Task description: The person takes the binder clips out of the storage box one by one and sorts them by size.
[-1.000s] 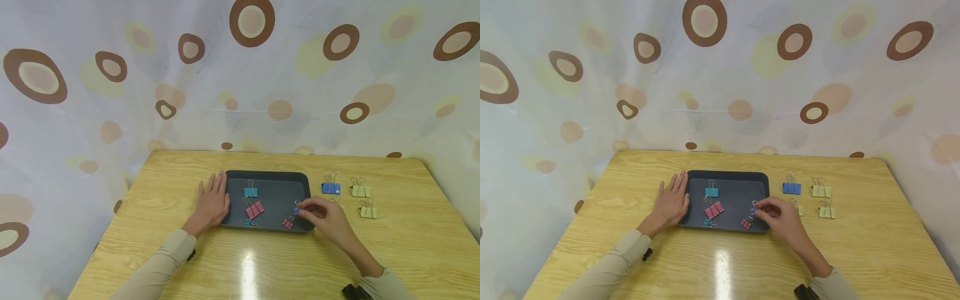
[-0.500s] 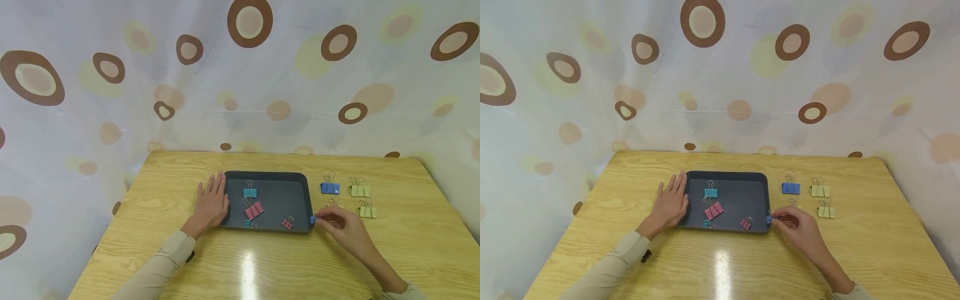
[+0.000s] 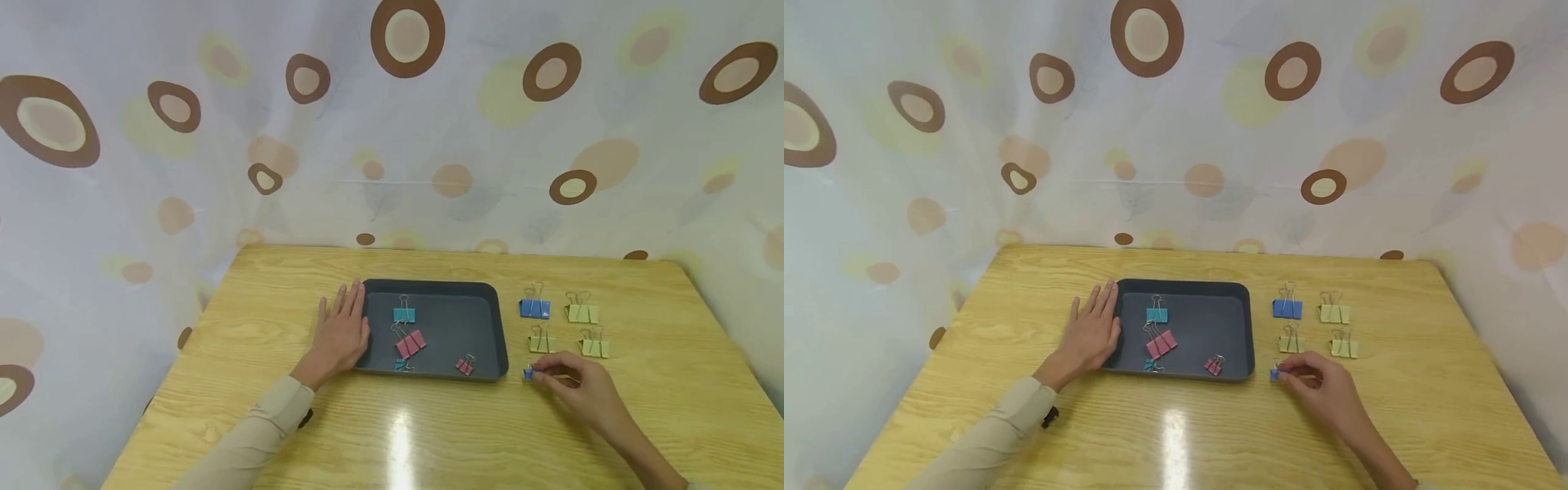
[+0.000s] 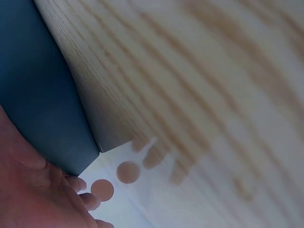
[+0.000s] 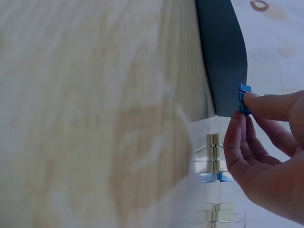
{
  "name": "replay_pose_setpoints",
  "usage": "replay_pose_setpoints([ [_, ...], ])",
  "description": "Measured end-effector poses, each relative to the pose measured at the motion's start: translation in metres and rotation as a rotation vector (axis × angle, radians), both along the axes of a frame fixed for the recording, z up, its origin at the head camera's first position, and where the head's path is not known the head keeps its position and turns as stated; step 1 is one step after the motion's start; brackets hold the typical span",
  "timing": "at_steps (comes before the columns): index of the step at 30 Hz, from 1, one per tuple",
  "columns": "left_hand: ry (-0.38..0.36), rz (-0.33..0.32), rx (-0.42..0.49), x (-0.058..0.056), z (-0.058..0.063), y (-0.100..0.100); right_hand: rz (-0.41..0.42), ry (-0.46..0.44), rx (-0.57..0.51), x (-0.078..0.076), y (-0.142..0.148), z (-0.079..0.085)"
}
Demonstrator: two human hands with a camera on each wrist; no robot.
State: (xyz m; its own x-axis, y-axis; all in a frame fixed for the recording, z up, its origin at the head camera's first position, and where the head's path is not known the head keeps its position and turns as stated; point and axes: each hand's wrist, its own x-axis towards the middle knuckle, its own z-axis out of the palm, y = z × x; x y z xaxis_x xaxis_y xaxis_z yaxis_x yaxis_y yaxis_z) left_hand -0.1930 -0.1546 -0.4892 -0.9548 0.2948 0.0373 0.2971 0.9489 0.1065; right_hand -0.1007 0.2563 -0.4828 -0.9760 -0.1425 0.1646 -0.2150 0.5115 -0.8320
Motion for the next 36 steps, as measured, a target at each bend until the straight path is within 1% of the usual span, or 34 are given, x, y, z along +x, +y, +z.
replay_pose_setpoints([
  [3,-0.004,-0.006,-0.001,-0.001,0.000,-0.001,-0.023,-0.026,0.021,0.002,0.003,-0.004],
  [7,-0.007,-0.006,0.003,0.000,0.000,-0.002,-0.029,-0.058,0.059,0.003,0.009,-0.005],
  [13,-0.017,-0.006,-0.014,0.000,0.000,0.000,-0.052,-0.081,0.127,0.002,0.019,-0.005],
  [17,-0.011,-0.007,-0.010,0.000,0.001,-0.001,-0.062,-0.089,0.170,0.003,0.023,-0.006],
  [21,-0.001,-0.005,-0.015,0.000,0.000,-0.002,-0.062,-0.082,0.190,0.003,0.024,-0.006],
  [26,-0.002,-0.003,-0.009,0.000,-0.001,-0.002,-0.056,-0.049,0.206,0.002,0.023,-0.006],
  [30,0.006,-0.005,0.011,0.000,-0.001,-0.002,-0.053,-0.040,0.208,0.002,0.024,-0.008],
  [36,-0.001,-0.006,0.012,0.001,0.001,-0.001,-0.063,-0.030,0.206,0.003,0.024,-0.009],
])
